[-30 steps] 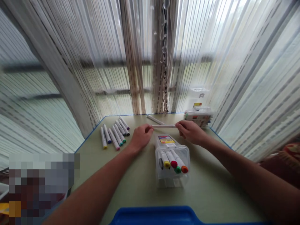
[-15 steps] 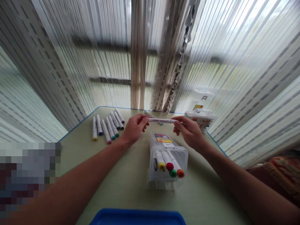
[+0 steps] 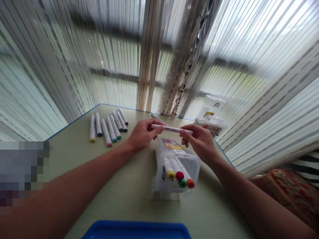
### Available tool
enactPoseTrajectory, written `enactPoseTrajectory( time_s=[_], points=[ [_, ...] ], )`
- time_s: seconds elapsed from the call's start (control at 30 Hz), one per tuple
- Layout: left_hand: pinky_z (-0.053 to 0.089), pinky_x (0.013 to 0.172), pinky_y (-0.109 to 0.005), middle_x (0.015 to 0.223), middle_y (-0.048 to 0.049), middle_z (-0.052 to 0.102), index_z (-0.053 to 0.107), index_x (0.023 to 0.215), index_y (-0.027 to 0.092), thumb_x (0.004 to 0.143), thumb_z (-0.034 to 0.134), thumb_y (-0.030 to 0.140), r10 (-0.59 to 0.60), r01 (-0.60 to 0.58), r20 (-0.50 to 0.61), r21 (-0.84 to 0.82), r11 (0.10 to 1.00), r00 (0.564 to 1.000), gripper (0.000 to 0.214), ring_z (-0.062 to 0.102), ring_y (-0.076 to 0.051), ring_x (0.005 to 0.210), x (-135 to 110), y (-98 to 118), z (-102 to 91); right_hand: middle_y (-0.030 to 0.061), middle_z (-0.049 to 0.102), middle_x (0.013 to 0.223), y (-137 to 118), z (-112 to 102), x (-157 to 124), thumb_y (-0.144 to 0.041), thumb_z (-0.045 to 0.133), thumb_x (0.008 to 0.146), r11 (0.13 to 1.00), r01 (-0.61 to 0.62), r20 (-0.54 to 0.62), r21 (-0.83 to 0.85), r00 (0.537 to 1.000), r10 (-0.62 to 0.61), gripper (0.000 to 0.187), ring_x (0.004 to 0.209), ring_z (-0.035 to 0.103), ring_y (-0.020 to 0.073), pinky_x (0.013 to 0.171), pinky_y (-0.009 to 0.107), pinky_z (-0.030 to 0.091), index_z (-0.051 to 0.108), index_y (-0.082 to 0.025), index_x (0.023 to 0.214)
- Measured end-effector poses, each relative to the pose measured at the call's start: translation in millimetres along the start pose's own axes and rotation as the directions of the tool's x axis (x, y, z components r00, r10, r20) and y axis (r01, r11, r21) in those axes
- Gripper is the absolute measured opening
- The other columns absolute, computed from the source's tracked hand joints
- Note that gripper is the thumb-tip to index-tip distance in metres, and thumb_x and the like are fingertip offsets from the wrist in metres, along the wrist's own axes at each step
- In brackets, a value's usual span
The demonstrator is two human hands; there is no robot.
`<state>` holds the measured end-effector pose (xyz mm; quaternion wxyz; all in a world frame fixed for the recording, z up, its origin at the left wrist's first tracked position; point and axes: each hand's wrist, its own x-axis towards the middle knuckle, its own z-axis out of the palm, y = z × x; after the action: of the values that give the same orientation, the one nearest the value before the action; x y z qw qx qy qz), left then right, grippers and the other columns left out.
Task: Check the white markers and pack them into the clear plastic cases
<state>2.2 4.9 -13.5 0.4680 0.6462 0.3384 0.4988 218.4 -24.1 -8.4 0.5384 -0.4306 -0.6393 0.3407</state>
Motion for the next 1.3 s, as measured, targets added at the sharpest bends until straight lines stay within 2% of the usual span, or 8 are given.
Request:
enactPoseTrajectory(
  time_s=[0.17, 0.27, 0.4, 0.6, 0.9, 1.03, 1.3],
  points=[
    [0.045, 0.052, -0.022, 0.071, -0.0026, 0.063, 0.068, 0.094, 0.008, 0.081, 0.065, 0.025, -0.03, 0.03, 0.001, -0.074, 0.997, 1.0, 0.021, 0.053, -0.008, 0.052, 0.1, 0.7, 2.2, 0.0044, 0.07, 0.07, 2.3, -1.0, 2.3, -0.032, 0.076, 0.078, 0.969, -0.1, -0.009, 0.226, 0.994, 0.105, 0.022, 0.048, 0.06, 0.0106, 0.041, 0.021, 0.042, 0.07, -0.014, 0.089],
    [0.045, 0.052, -0.023, 0.072, -0.0042, 0.065, 0.068, 0.097, 0.008, 0.084, 0.06, 0.024, -0.049, 0.05, 0.007, -0.128, 0.99, 0.999, 0.022, 0.054, -0.009, 0.053, 0.8, 0.3, 2.4, 0.0049, 0.07, 0.07, 3.6, -2.5, 3.6, -0.032, 0.074, 0.079, 0.949, -0.127, -0.006, 0.29, 0.991, 0.134, 0.02, 0.048, 0.06, 0.0106, 0.041, 0.021, 0.042, 0.071, -0.015, 0.089],
    [0.046, 0.052, -0.023, 0.072, -0.0044, 0.066, 0.068, 0.097, 0.008, 0.085, 0.058, 0.023, -0.055, 0.055, 0.007, -0.145, 0.988, 0.998, 0.021, 0.055, -0.009, 0.053, 0.7, -0.5, 2.0, 0.0044, 0.07, 0.07, 3.9, -2.9, 3.7, -0.033, 0.075, 0.077, 0.95, -0.13, -0.014, 0.282, 0.99, 0.14, 0.021, 0.048, 0.06, 0.0105, 0.041, 0.021, 0.042, 0.071, -0.015, 0.089],
    [0.044, 0.051, -0.021, 0.071, -0.0033, 0.065, 0.067, 0.096, 0.008, 0.082, 0.064, 0.025, -0.028, 0.028, -0.005, -0.054, 0.998, 1.0, 0.022, 0.052, -0.007, 0.051, -0.6, -0.3, 2.3, 0.0042, 0.07, 0.07, 4.6, -2.8, 3.2, -0.03, 0.079, 0.074, 0.966, -0.116, -0.018, 0.233, 0.992, 0.123, 0.021, 0.048, 0.058, 0.0098, 0.042, 0.021, 0.042, 0.071, -0.015, 0.088],
    [0.045, 0.051, -0.022, 0.071, -0.0031, 0.066, 0.067, 0.095, 0.008, 0.081, 0.067, 0.028, -0.02, 0.02, 0.003, -0.025, 0.999, 1.0, 0.024, 0.053, -0.008, 0.052, 1.2, -0.3, 2.2, 0.0045, 0.07, 0.072, 1.9, -1.6, 2.3, -0.033, 0.073, 0.079, 0.952, -0.132, 0.003, 0.275, 0.991, 0.137, 0.022, 0.048, 0.059, 0.0105, 0.041, 0.021, 0.042, 0.069, -0.015, 0.09],
    [0.045, 0.051, -0.022, 0.071, -0.0036, 0.066, 0.067, 0.094, 0.009, 0.081, 0.065, 0.027, -0.024, 0.024, -0.007, -0.072, 0.997, 1.0, 0.023, 0.053, -0.008, 0.051, 1.3, -0.8, 2.3, 0.0039, 0.069, 0.073, -1.1, -0.9, 2.9, -0.035, 0.071, 0.079, 0.939, -0.148, -0.003, 0.309, 0.988, 0.156, 0.023, 0.047, 0.06, 0.0113, 0.039, 0.022, 0.041, 0.067, -0.015, 0.091],
    [0.045, 0.05, -0.022, 0.071, -0.0042, 0.067, 0.067, 0.097, 0.01, 0.085, 0.055, 0.02, -0.109, 0.103, -0.023, -0.203, 0.974, 0.994, 0.021, 0.054, -0.008, 0.051, 0.3, 1.6, 4.0, 0.0039, 0.07, 0.075, -1.9, -1.3, 3.9, -0.036, 0.068, 0.08, 0.928, -0.167, -0.012, 0.333, 0.983, 0.181, 0.023, 0.047, 0.06, 0.0124, 0.039, 0.023, 0.041, 0.064, -0.017, 0.092]
  ],
)
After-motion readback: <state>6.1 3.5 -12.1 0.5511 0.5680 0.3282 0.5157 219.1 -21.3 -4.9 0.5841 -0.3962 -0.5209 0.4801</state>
